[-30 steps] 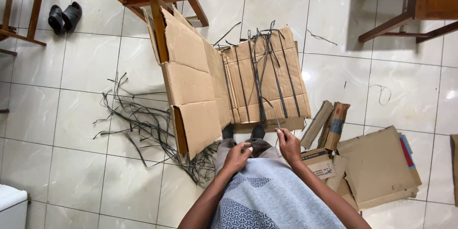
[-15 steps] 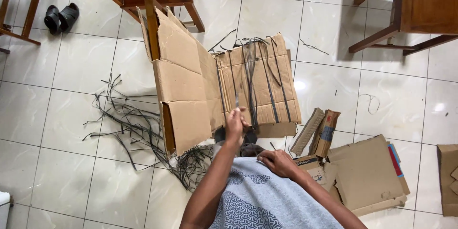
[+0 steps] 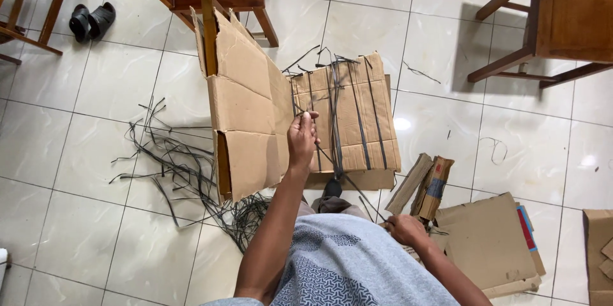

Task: Bundling and securing cardboard pieces using plastic straps and a sealing tool.

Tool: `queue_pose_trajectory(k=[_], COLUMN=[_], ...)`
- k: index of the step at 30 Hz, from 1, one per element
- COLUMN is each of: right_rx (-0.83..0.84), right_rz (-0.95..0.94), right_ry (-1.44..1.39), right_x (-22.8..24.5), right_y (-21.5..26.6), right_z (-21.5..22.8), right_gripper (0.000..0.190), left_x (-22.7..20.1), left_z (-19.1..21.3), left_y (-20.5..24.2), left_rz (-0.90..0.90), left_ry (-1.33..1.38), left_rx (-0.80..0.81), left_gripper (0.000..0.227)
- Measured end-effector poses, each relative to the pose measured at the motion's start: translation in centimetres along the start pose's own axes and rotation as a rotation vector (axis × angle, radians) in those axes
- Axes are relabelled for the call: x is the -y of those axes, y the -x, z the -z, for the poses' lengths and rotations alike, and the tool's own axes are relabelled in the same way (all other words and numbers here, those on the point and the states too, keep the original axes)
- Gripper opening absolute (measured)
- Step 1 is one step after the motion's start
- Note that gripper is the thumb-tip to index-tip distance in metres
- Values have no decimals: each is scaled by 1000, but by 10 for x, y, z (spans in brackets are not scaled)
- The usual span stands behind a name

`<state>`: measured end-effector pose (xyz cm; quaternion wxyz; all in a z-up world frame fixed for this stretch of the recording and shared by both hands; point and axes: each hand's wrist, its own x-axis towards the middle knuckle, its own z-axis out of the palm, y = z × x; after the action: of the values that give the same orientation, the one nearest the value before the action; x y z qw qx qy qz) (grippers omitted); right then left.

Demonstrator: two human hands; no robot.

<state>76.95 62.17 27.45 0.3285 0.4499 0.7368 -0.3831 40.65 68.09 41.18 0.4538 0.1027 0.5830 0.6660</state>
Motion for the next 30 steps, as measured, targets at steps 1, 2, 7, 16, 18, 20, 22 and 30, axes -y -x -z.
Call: queue_pose_trajectory(k=[1, 2, 7, 16, 18, 20, 22, 30], right_rx=[-60, -118, -307, -300, -233, -269, -322, -387], right_rz=[-104, -208, -5, 536, 585, 744, 831, 970], right_ry=[16, 34, -209, -846, -958, -1046, -1100, -823], right_x=[2, 3, 33, 142, 141, 135, 126, 200], right_y=[5, 10, 11, 56, 55, 54, 48, 91], right_z=[-2, -3, 10, 108, 112, 114, 116, 193], right_gripper=[36, 35, 66, 46, 22, 26, 24, 19], left_x=[-4, -8, 26, -3, -18, -36, -33, -120], left_z=[0, -1, -12, -2, 8, 19, 36, 74], left_y=[5, 9, 61, 127, 130, 137, 143, 173], left_rz=[27, 55, 71, -222, -330, -251, -223, -311], left_ry=[-8, -15, -36, -486, -618, -388, -305, -1020], left_rx=[29, 56, 127, 380, 353, 457, 499, 574], left_gripper=[30, 28, 25, 19, 18, 9, 9, 17])
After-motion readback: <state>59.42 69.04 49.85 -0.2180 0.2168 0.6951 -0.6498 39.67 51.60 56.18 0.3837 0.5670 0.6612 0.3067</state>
